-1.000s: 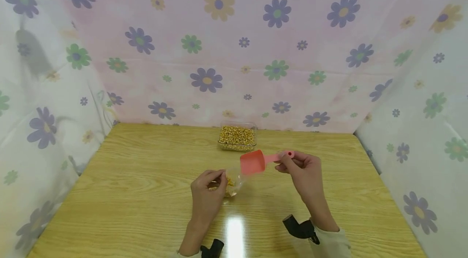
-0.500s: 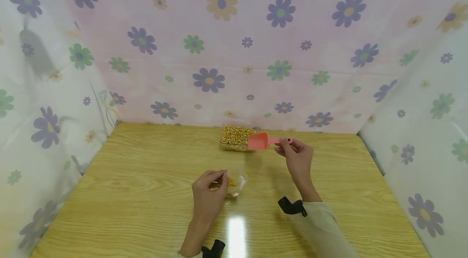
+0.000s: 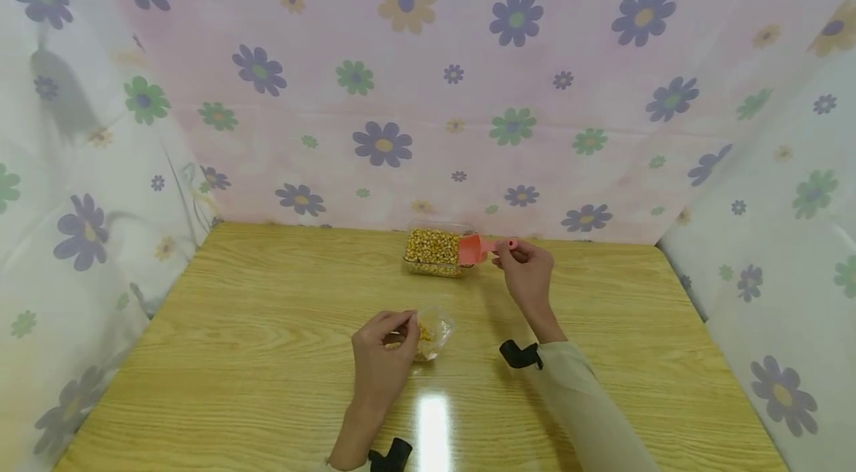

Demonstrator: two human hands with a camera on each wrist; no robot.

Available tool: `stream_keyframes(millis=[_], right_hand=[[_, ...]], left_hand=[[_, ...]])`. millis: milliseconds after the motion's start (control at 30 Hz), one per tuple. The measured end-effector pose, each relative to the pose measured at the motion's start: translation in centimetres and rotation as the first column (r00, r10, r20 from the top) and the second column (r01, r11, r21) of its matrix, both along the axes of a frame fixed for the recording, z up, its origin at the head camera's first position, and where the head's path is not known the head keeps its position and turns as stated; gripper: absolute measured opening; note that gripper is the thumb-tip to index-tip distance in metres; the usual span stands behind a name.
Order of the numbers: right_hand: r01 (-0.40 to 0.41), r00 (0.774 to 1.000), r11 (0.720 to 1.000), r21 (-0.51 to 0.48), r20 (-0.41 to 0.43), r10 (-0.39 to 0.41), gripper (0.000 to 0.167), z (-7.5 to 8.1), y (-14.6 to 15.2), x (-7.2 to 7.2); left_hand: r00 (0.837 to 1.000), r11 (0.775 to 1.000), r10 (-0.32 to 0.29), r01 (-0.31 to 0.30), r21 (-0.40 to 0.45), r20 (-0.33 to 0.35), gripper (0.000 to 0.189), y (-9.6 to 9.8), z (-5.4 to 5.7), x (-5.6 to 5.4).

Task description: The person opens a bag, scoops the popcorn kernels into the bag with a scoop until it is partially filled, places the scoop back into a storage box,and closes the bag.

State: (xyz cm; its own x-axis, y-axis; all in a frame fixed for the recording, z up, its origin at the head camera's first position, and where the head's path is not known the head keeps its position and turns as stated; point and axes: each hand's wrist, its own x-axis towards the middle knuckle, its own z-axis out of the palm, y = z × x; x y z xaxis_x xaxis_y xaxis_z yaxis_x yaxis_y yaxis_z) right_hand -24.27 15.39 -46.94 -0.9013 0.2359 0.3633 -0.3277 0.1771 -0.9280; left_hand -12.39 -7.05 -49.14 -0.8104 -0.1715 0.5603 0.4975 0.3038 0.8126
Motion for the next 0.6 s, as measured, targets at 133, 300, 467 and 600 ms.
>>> stream_keyframes(millis=[133,300,467,600], right_hand=[[-0.033,0.999,0.998,0.054,0.043,0.031,0.022,0.1,-0.7,-0.8],[-0.058,0.980,0.996,-0.070,0.187,0.070,0.021,-0.6,-1.2,-1.9],[-0.059,0.923,0.972,-0.226,0.360,0.140,0.026,-1.4,-1.4,-2.8],[-0.049,0.868,0.949,-0.311,0.457,0.195,0.032,-1.7,-1.5,-3.3]], left_hand=[[1.000,1.000,0.000,0.000,0.007,0.005,0.013,0.0,0.2,0.0],[1.000,1.000,-0.006,0.006,0.001,-0.003,0.013,0.0,0.3,-0.2],[1.000,1.000,-0.006,0.006,-0.004,0.000,0.013,-0.1,0.4,-0.3],[1.000,1.000,-0.003,0.003,-0.004,0.026,0.013,-0.1,0.5,-0.3]])
